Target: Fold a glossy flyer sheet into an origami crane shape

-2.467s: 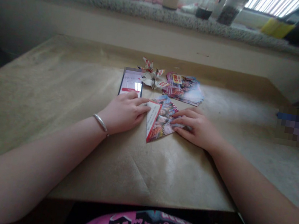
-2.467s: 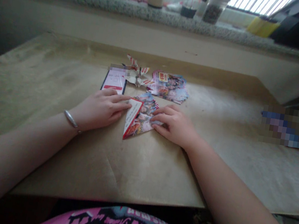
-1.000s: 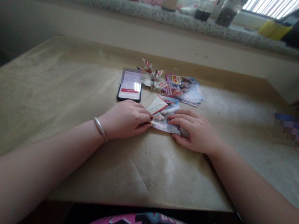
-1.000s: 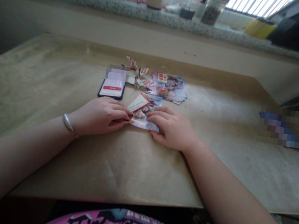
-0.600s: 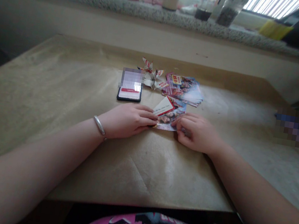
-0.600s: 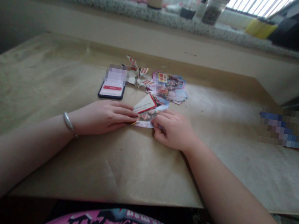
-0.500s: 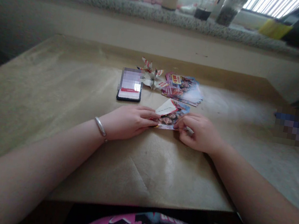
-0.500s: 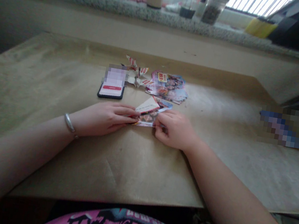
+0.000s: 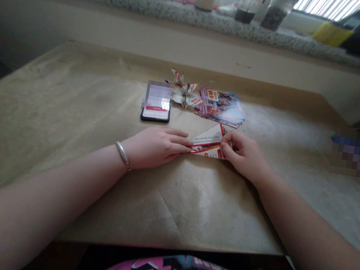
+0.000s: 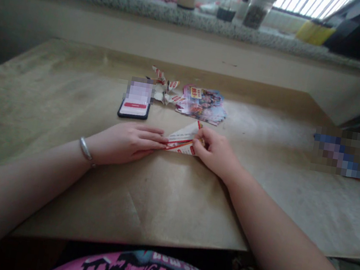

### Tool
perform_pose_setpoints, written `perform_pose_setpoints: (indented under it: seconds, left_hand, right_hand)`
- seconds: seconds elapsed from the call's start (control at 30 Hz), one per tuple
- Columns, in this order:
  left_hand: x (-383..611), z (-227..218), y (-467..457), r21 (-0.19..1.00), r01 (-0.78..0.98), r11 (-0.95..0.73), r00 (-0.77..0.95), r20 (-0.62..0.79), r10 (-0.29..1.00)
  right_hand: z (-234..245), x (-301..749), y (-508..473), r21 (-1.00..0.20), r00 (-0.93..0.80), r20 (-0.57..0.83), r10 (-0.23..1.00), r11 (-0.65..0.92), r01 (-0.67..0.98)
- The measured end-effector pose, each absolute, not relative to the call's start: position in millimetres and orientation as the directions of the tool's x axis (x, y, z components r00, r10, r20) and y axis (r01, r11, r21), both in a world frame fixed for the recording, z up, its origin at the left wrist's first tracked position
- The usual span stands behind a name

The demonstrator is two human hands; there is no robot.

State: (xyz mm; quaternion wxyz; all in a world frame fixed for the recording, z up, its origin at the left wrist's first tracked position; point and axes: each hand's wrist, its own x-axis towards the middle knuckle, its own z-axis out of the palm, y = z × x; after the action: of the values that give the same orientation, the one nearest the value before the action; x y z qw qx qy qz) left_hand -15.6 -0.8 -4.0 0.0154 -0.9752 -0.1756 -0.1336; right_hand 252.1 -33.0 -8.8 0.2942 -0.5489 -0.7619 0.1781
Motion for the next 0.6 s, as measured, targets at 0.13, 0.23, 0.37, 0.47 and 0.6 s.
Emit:
perform_pose_setpoints:
  seconds: [0.13, 0.23, 0.37, 0.47, 0.6]
  left_hand:
    - [-14.5, -6.5, -0.6, 0.011, 0.378, -0.926, 0.892, 0.262, 0.368]
    - [-14.7, -4.1, -1.4, 0.032, 0.399, -0.917, 0.888, 0.237, 0.394]
    - [-15.7, 0.4, -2.6, 0.037, 0.421, -0.906, 0.874, 0.249, 0.417]
    - [-15.2, 2.3, -3.9, 0.044, 0.453, -0.891, 0.863, 0.228, 0.450]
    - [-12.8, 2.1, -6.9, 0.018, 0.437, -0.899, 0.876, 0.217, 0.430]
  right_hand:
    - [-9.3, 252.5, -30.7, -0.595, -0.204, 0.238, 0.950, 0.308, 0.742]
    - [-11.5, 254.4, -28.5, -0.597, -0.173, 0.202, 0.964, 0.262, 0.758]
    - [-15.8, 257.2, -25.9, -0.562, -0.148, 0.202, 0.968, 0.238, 0.792]
    - [-19.2, 259.3, -23.6, -0.532, -0.133, 0.223, 0.966, 0.235, 0.813]
    - [-22.6, 262.5, -20.1, -0.504, -0.078, 0.267, 0.960, 0.208, 0.838]
